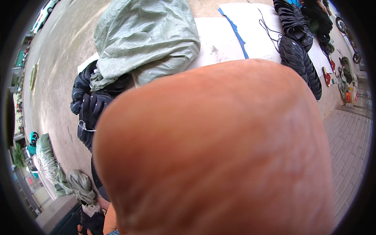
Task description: Threading laces through the eyelets of black athletic shoes.
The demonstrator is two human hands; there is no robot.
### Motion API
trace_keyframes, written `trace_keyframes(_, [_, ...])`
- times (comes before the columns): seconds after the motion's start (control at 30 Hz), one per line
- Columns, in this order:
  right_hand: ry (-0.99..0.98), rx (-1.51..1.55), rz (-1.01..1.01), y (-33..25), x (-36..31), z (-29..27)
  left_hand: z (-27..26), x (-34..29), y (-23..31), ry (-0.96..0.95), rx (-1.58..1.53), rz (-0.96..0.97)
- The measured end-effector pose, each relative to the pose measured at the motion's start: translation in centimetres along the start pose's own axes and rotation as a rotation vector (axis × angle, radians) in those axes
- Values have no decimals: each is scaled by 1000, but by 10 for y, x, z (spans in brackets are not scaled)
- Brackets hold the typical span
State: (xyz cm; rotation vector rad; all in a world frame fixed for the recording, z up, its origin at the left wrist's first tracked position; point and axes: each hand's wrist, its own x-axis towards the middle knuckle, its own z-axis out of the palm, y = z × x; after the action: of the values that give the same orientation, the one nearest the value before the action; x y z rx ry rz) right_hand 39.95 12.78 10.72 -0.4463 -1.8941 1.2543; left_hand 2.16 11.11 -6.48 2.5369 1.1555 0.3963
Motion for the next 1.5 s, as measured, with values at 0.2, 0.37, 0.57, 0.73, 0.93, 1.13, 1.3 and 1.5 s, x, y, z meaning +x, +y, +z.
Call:
trace_keyframes(0.2, [-42,-84,30,3,2,-5,-3,-2,-4,-47,-24,12])
trace_keyframes(0.37, [-15,-77,102,-38,61,33,13,-21,-36,-128,85,128])
trace_keyframes(0.57, [324,-462,603,80,-15,81,7,-11,-11,-28,94,115])
trace_keyframes(0.73, [161,-482,923,100,-5,137,-5,-26,-5,10,8,99])
trace_keyframes(0.93, [231,-510,885,122,-15,151,-47,-69,29,178,-157,-107])
trace_keyframes(1.13, [434,-314,855,103,2,164,-65,-122,58,69,-508,-246])
trace_keyframes(1.3, [602,-87,845,92,-10,176,-46,-130,79,-105,-654,-293])
trace_keyframes(1.5, [555,642,729,90,-27,203,-18,-136,89,-135,-589,-163])
